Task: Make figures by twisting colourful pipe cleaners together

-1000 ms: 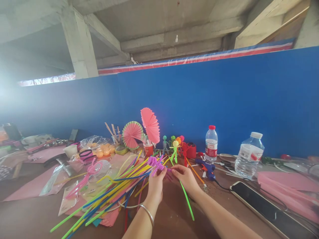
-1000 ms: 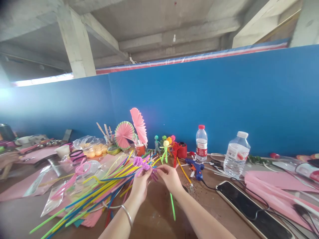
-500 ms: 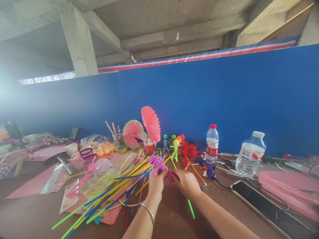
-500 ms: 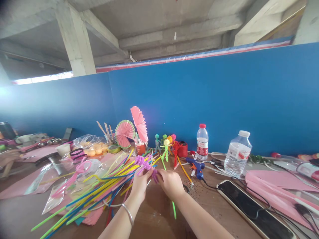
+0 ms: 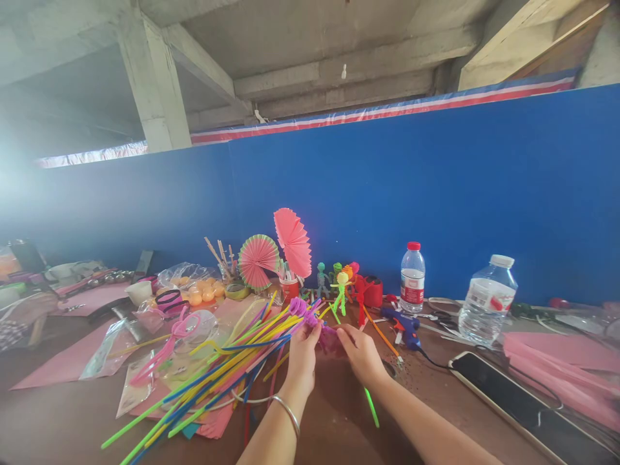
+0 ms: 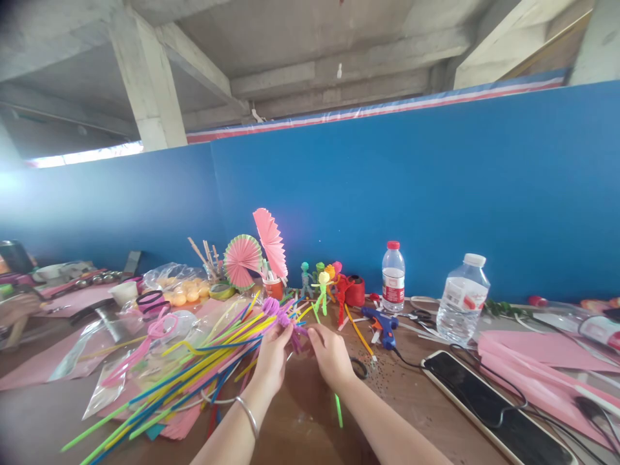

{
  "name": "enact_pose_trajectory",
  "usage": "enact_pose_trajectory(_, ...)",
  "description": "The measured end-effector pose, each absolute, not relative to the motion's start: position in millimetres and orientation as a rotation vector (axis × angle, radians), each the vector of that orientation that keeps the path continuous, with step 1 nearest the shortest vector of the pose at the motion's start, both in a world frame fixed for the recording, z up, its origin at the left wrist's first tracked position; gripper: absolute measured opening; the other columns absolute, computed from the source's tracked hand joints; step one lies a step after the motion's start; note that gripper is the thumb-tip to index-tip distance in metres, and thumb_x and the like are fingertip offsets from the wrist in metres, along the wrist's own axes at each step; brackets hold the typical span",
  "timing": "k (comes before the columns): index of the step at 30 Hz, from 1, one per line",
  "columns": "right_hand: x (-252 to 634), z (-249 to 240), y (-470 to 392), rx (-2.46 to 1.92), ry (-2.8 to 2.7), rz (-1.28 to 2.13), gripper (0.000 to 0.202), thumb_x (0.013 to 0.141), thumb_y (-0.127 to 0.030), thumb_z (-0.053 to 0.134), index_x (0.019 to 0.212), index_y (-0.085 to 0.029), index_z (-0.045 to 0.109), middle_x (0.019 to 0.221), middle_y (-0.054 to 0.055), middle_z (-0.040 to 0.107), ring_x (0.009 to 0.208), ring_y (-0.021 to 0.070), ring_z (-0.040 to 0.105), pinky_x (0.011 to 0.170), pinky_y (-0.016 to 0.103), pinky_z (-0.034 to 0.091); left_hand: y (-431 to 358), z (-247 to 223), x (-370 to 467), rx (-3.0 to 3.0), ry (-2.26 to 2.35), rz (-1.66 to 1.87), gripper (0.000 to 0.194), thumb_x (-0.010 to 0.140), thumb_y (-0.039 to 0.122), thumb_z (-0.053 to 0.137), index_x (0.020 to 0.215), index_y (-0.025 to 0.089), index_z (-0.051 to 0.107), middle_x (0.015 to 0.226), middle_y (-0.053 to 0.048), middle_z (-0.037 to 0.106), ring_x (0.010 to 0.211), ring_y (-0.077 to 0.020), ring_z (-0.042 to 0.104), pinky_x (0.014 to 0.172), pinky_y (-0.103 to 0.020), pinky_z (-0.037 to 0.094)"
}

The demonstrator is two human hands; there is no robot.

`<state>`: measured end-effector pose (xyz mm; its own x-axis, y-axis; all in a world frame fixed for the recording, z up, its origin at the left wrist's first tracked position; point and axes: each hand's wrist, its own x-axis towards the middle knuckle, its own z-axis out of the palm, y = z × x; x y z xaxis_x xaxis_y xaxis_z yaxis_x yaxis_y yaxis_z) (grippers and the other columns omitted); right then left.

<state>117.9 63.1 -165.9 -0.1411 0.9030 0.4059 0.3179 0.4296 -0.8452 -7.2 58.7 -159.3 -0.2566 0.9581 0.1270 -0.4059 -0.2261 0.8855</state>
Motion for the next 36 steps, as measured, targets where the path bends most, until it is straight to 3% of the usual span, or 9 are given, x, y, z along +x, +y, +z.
enact_pose_trajectory(5, 114.9, -188.3, 73.5, -1.008, -1.363, 0.999, 0.045, 0.084, -0.047, 0.03, 0.102, -0.015, 0.055, 0.065, 0.005, 0.065, 0.052, 0.0175, 0.058, 0.052, 0.027, 0.044, 61.9, -161.4, -13.4, 0.836, 0.807, 1.613, 0.025, 0.064, 0.031, 0.068, 0.082, 0.014, 0.064, 0.078, -0.004, 0.066, 0.071, -0.0153, 0.059, 0.068, -0.025, 0.042)
enact_pose_trajectory(11, 114.2, -194.1, 75.7, -0.978, -1.435, 1.043, 0.033, 0.08, -0.041, 0.039, 0.089, -0.016, 0.058, 0.065, 0.003, 0.062, 0.054, 0.016, 0.056, 0.051, 0.026, 0.044, 59.8, -159.8, -14.5, 0.789, 0.751, 1.589, 0.03, 0.063, 0.03, 0.068, 0.087, 0.013, 0.063, 0.077, -0.005, 0.066, 0.067, -0.0153, 0.059, 0.063, -0.025, 0.043)
enact_pose_trajectory(14, 109.4, -189.0, 68.8, -0.934, -1.529, 1.064, 0.034, 0.078, -0.044, 0.044, 0.083, -0.016, 0.061, 0.065, 0.002, 0.06, 0.057, 0.016, 0.055, 0.054, 0.026, 0.044, 57.0, -158.1, -13.7, 0.78, 0.732, 1.562, 0.024, 0.064, 0.03, 0.068, 0.081, 0.015, 0.062, 0.071, -0.002, 0.065, 0.063, -0.0135, 0.059, 0.062, -0.024, 0.044)
enact_pose_trajectory(20, 102.7, -184.0, 60.2, -0.785, -1.384, 1.211, 0.036, 0.077, -0.048, 0.047, 0.09, -0.016, 0.057, 0.073, 0.004, 0.06, 0.068, 0.0182, 0.057, 0.053, 0.025, 0.046, 53.1, -156.8, -13.5, 0.891, 0.796, 1.523, 0.025, 0.067, 0.039, 0.063, 0.074, 0.015, 0.059, 0.063, -0.002, 0.063, 0.054, -0.0135, 0.057, 0.055, -0.024, 0.042)
enact_pose_trajectory(24, 104.1, -183.8, 59.2, -0.83, -1.415, 1.158, 0.036, 0.074, -0.048, 0.051, 0.091, -0.016, 0.056, 0.068, 0.002, 0.059, 0.061, 0.0175, 0.055, 0.049, 0.025, 0.044, 54.9, -160.2, -14.3, 0.992, 0.871, 1.517, 0.027, 0.067, 0.04, 0.063, 0.072, 0.014, 0.06, 0.062, -0.001, 0.06, 0.055, -0.0129, 0.054, 0.056, -0.024, 0.039)
enact_pose_trajectory(28, 104.5, -184.3, 54.3, -0.987, -1.511, 0.906, 0.035, 0.079, -0.048, 0.044, 0.077, -0.016, 0.058, 0.058, 0.0, 0.055, 0.053, 0.0152, 0.05, 0.049, 0.024, 0.039, 56.4, -164.9, -12.3, 1.072, 0.936, 1.525, 0.022, 0.064, 0.036, 0.065, 0.062, 0.015, 0.059, 0.059, 0.0, 0.057, 0.058, -0.0143, 0.051, 0.057, -0.024, 0.037)
enact_pose_trajectory(34, 109.2, -187.8, 51.1, -1.14, -1.651, 0.589, 0.033, 0.083, -0.043, 0.037, 0.071, -0.017, 0.054, 0.064, 0.001, 0.057, 0.061, 0.017, 0.051, 0.057, 0.026, 0.038, 55.9, -173.0, -7.9, 1.118, 0.998, 1.531, 0.012, 0.062, 0.027, 0.066, 0.057, 0.018, 0.058, 0.057, -0.001, 0.057, 0.059, -0.0172, 0.05, 0.058, -0.026, 0.035)
enact_pose_trajectory(36, 112.5, -189.0, 54.0, -1.18, -1.652, 0.43, 0.027, 0.083, -0.041, 0.039, 0.078, -0.018, 0.052, 0.072, 0.003, 0.057, 0.065, 0.0181, 0.051, 0.063, 0.029, 0.04, 57.0, -177.3, -5.6, 1.109, 1.004, 1.534, 0.01, 0.063, 0.023, 0.065, 0.057, 0.019, 0.058, 0.056, -0.001, 0.056, 0.056, -0.0167, 0.049, 0.058, -0.026, 0.034)
